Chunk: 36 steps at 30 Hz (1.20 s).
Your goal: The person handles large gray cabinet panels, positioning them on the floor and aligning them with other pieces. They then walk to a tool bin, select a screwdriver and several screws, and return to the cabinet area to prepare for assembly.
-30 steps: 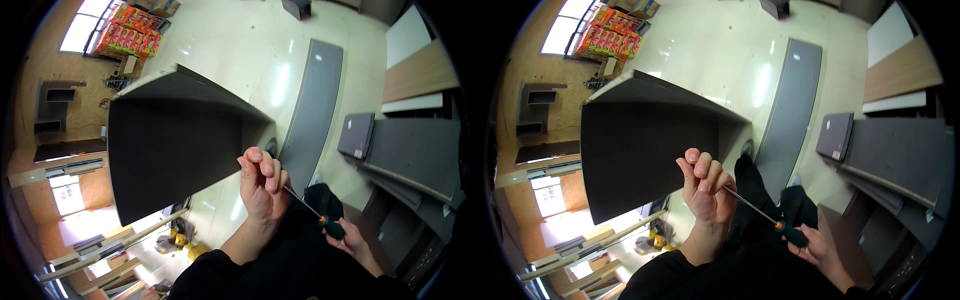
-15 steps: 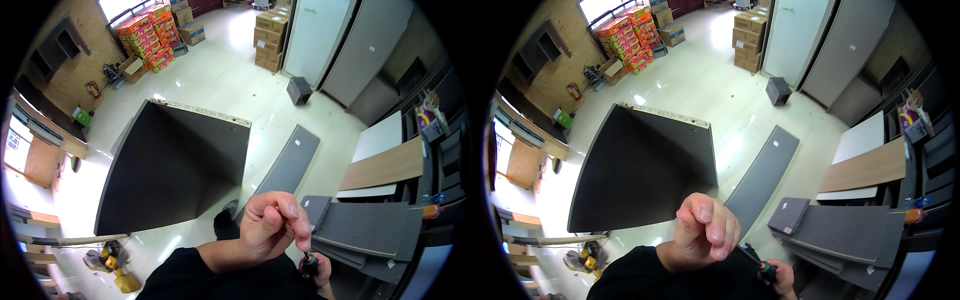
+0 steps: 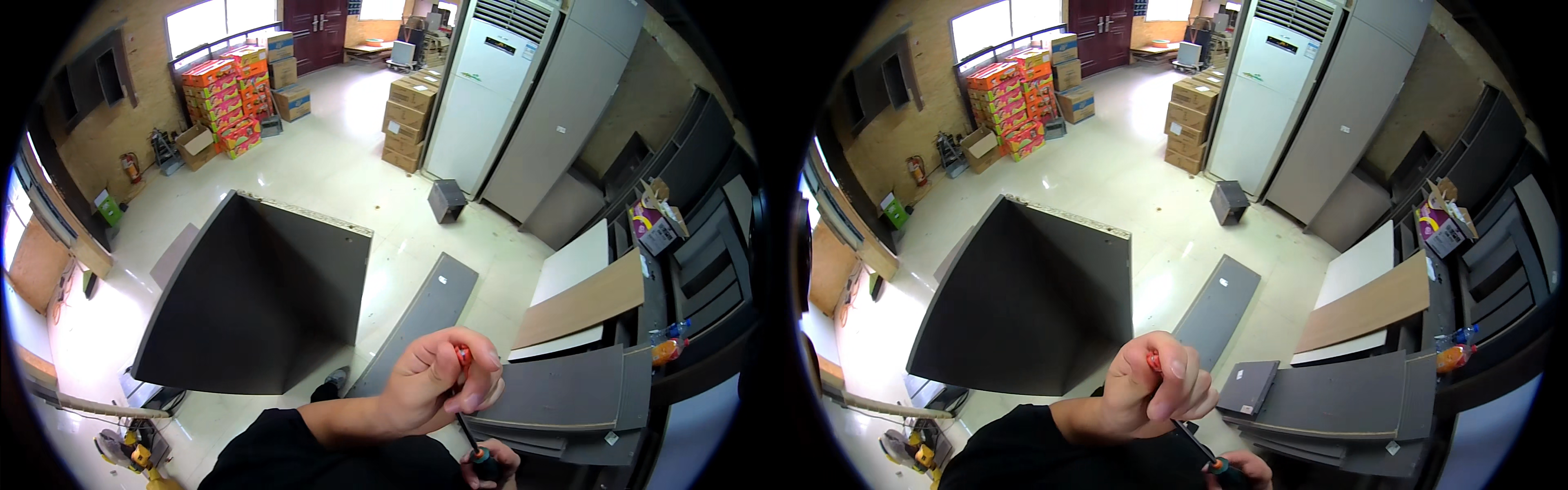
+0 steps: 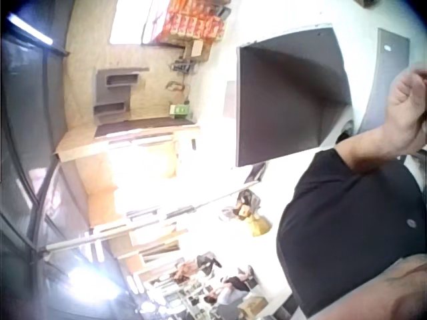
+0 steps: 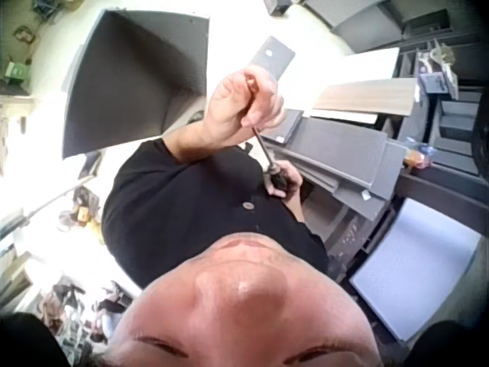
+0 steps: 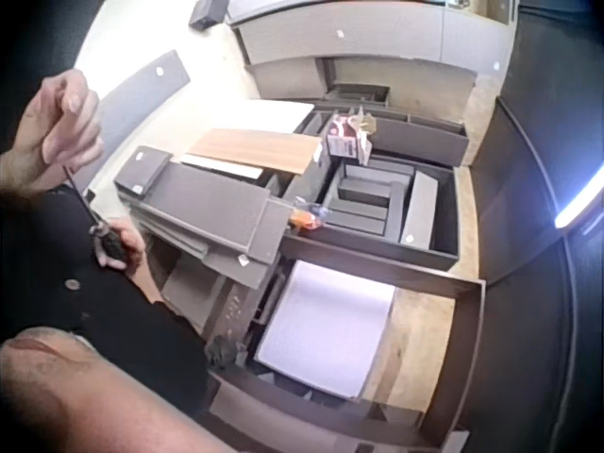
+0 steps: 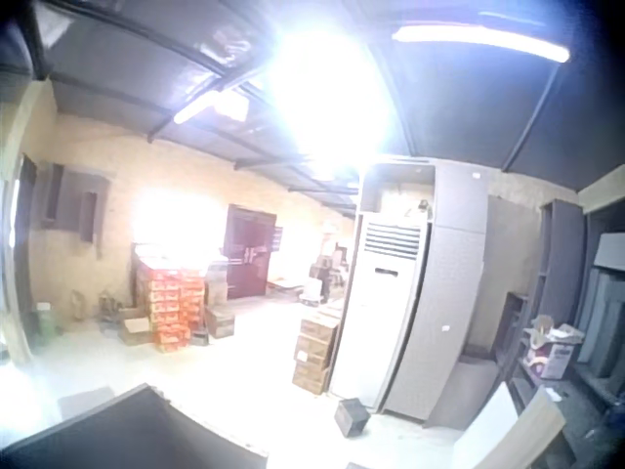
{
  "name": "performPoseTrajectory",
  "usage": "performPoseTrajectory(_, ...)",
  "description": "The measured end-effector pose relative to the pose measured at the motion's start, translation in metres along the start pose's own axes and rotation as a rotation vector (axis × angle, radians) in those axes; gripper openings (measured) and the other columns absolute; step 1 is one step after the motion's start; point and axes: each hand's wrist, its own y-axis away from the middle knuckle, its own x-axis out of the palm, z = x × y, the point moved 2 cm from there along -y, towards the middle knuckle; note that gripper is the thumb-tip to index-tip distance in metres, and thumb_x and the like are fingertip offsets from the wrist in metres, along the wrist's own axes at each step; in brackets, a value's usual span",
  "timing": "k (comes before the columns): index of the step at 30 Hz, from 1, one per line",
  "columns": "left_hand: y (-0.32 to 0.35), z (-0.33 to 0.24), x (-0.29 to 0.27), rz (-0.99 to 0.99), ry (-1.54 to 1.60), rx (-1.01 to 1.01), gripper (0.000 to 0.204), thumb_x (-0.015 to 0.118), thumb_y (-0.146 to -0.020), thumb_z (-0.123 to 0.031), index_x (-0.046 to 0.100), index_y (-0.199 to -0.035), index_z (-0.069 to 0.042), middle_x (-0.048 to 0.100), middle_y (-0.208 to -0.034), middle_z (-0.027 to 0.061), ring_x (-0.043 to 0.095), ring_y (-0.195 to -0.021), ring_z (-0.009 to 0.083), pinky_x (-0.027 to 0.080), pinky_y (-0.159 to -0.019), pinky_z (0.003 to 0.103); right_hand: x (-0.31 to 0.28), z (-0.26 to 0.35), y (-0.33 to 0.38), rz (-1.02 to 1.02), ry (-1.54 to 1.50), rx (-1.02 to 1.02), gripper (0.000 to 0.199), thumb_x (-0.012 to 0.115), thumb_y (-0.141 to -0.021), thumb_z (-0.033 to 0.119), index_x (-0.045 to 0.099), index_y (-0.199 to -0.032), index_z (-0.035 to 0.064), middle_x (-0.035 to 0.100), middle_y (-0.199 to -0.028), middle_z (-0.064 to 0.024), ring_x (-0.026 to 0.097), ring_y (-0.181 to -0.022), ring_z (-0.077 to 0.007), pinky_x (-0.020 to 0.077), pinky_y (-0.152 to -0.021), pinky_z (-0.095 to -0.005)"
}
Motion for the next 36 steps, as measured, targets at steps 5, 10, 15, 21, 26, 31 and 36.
performPoseTrajectory(5,-0.007,0.002,0.013,-0.076,0.082,0.066,0.036,0.023,-0.101,-0.042,0.046,-0.099,-0.015,0.053,-0.069,0.0003,0.042,-0.053,0.0109,0.035,-0.055,0.027,0.02,-0.004,-0.014,0.008,0.039,-0.2,0.057,0.057,-0.081,0.031,0.052,-0.122,-0.0082,0.057,-0.073,-0.0207,0.039,-0.038,-0.0111,0.0321,-0.039,-0.0239)
performPoseTrajectory(10,-0.01,-0.001,0.017,-0.25,0.109,0.158,0.035,0.022,-0.101,-0.039,0.047,-0.102,-0.014,0.063,-0.089,0.0052,0.059,-0.069,0.0156,0.043,-0.065,0.03,0.036,-0.007,-0.013,-0.011,0.077,-0.281,0.055,0.054,-0.084,0.029,0.05,-0.126,-0.0067,0.058,-0.077,-0.0201,0.041,-0.039,-0.0112,0.0353,-0.044,-0.0263)
performPoseTrajectory(15,-0.009,0.001,0.019,-0.244,0.253,0.138,0.034,0.024,-0.101,-0.038,0.047,-0.102,-0.014,0.064,-0.101,0.005,0.063,-0.082,0.0153,0.046,-0.072,0.029,0.038,-0.011,-0.012,0.039,0.08,-0.284,0.056,0.054,-0.085,0.03,0.049,-0.127,-0.0065,0.058,-0.078,-0.0192,0.041,-0.04,-0.0111,0.0351,-0.044,-0.0269)
performPoseTrajectory(21,-0.009,0.004,0.013,-0.125,0.458,0.183,0.033,0.024,-0.101,-0.037,0.045,-0.1,-0.012,0.063,-0.101,0.0138,0.065,-0.086,0.0258,0.052,-0.077,0.032,0.041,-0.01,-0.013,0.061,0.068,-0.269,0.055,0.054,-0.086,0.031,0.049,-0.128,-0.0051,0.059,-0.078,-0.0176,0.042,-0.039,-0.0101,0.0346,-0.043,-0.0256)
performPoseTrajectory(26,-0.012,0.002,0.02,-0.21,0.304,0.114,0.033,0.026,-0.101,-0.039,0.047,-0.099,-0.014,0.062,-0.09,0.0013,0.058,-0.072,0.0095,0.044,-0.068,0.025,0.041,-0.011,-0.014,0.084,-0.028,-0.248,0.054,0.053,-0.087,0.034,0.051,-0.125,-0.0038,0.058,-0.078,-0.0146,0.043,-0.039,-0.0078,0.0334,-0.042,-0.0232)
performPoseTrajectory(31,-0.014,0.001,0.023,-0.223,0.316,0.123,0.033,0.026,-0.101,-0.039,0.047,-0.099,-0.014,0.061,-0.087,0.0017,0.058,-0.069,0.0096,0.044,-0.067,0.026,0.042,-0.009,-0.017,0.115,-0.034,-0.25,0.052,0.05,-0.089,0.035,0.05,-0.125,-0.003,0.058,-0.078,-0.0129,0.043,-0.038,-0.0072,0.0328,-0.042,-0.0226)
performPoseTrajectory(36,-0.018,0.001,0.02,-0.117,0.18,0.125,0.034,0.025,-0.101,-0.039,0.045,-0.096,-0.013,0.061,-0.083,0.0038,0.058,-0.064,0.0134,0.044,-0.063,0.027,0.036,-0.006,-0.014,0.158,-0.154,-0.139,0.047,0.044,-0.092,0.033,0.049,-0.124,-0.0023,0.058,-0.074,-0.0105,0.043,-0.035,-0.0053,0.0358,-0.037,-0.0193)
